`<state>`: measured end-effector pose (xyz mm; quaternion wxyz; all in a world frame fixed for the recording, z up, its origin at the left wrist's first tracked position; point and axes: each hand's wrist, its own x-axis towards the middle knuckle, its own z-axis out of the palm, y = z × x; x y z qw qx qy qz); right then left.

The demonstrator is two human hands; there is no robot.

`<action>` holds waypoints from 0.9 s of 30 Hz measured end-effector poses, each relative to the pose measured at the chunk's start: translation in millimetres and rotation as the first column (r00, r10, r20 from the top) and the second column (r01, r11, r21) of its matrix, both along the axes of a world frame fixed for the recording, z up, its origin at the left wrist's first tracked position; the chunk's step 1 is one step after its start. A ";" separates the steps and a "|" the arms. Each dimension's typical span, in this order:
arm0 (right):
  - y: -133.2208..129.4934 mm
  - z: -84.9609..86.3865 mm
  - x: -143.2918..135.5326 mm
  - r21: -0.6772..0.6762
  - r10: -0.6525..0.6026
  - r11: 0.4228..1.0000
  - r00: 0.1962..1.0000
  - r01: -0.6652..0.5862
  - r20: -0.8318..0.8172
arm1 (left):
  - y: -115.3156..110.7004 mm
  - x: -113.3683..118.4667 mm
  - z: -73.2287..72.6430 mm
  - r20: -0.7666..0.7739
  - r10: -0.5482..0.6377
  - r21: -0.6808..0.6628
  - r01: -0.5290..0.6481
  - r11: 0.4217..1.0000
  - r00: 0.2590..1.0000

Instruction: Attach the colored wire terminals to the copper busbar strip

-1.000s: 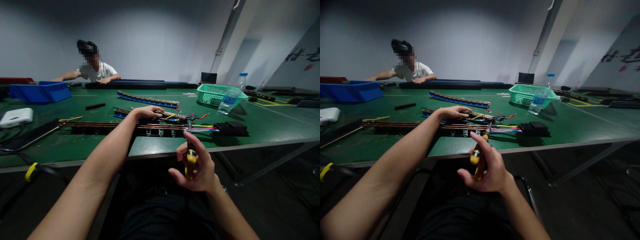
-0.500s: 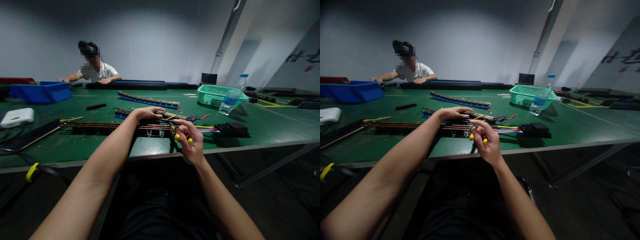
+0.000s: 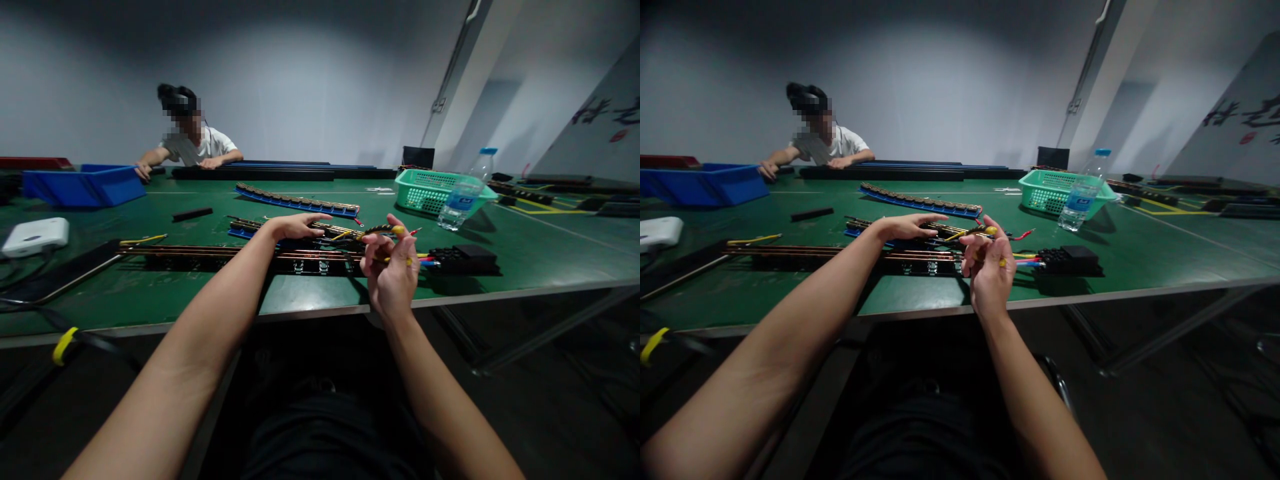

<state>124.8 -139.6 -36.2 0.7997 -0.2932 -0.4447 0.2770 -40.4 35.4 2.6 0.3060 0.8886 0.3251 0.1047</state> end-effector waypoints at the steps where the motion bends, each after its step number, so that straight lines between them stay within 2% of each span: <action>1: 0.5 -0.6 -0.7 -0.001 -0.001 1.000 1.000 0.001 0.000 | 0.4 -0.1 -0.1 0.002 -0.004 0.000 0.004 1.000 1.000; 5: 4.5 -1.7 -3.3 -0.014 -0.012 1.000 1.000 0.012 0.014 | 2.6 0.1 -0.9 -0.007 -0.002 0.004 0.002 1.000 1.000; 8: 7.3 -3.3 -3.9 -0.027 0.029 0.999 0.998 -0.028 0.050 | 3.6 0.2 -1.8 -0.013 0.008 0.009 -0.008 1.000 1.000; 12: 3.4 -8.4 -3.3 -0.023 0.065 0.998 0.955 -0.061 0.290 | 3.1 -0.2 -1.7 0.019 -0.006 -0.003 0.006 1.000 1.000; 14: -0.7 -11.1 -4.3 -0.012 0.068 0.997 0.865 -0.071 0.497 | 3.4 -0.3 -1.1 0.021 -0.023 0.005 0.023 1.000 1.000; 16: -3.8 -13.2 -6.4 0.027 0.049 0.995 0.700 -0.097 0.712 | 4.6 -0.3 -0.5 0.005 -0.029 0.039 0.029 0.999 1.000; 18: -5.1 -14.7 -9.0 0.082 -0.003 0.989 0.538 -0.122 0.843 | 6.2 -0.2 -0.2 -0.017 -0.027 0.070 0.028 0.997 0.999; 19: -5.2 -15.3 -10.2 0.099 -0.027 0.988 0.498 -0.120 0.867 | 6.9 -0.2 -0.3 -0.025 -0.025 0.076 0.027 0.997 0.999; 20: -5.2 -15.8 -11.1 0.111 -0.047 0.989 0.493 -0.100 0.869 | 7.5 -0.2 -0.5 -0.024 -0.025 0.073 0.027 0.997 0.999; 24: -5.9 -17.8 -12.2 0.140 -0.143 0.989 0.609 0.052 0.780 | 7.8 -1.0 -1.2 0.015 -0.030 0.032 0.029 0.999 0.999; 27: -9.3 -20.2 -11.2 0.181 -0.183 0.981 0.668 0.073 0.721 | 7.2 -1.7 -1.4 0.012 -0.011 0.043 0.010 0.999 1.000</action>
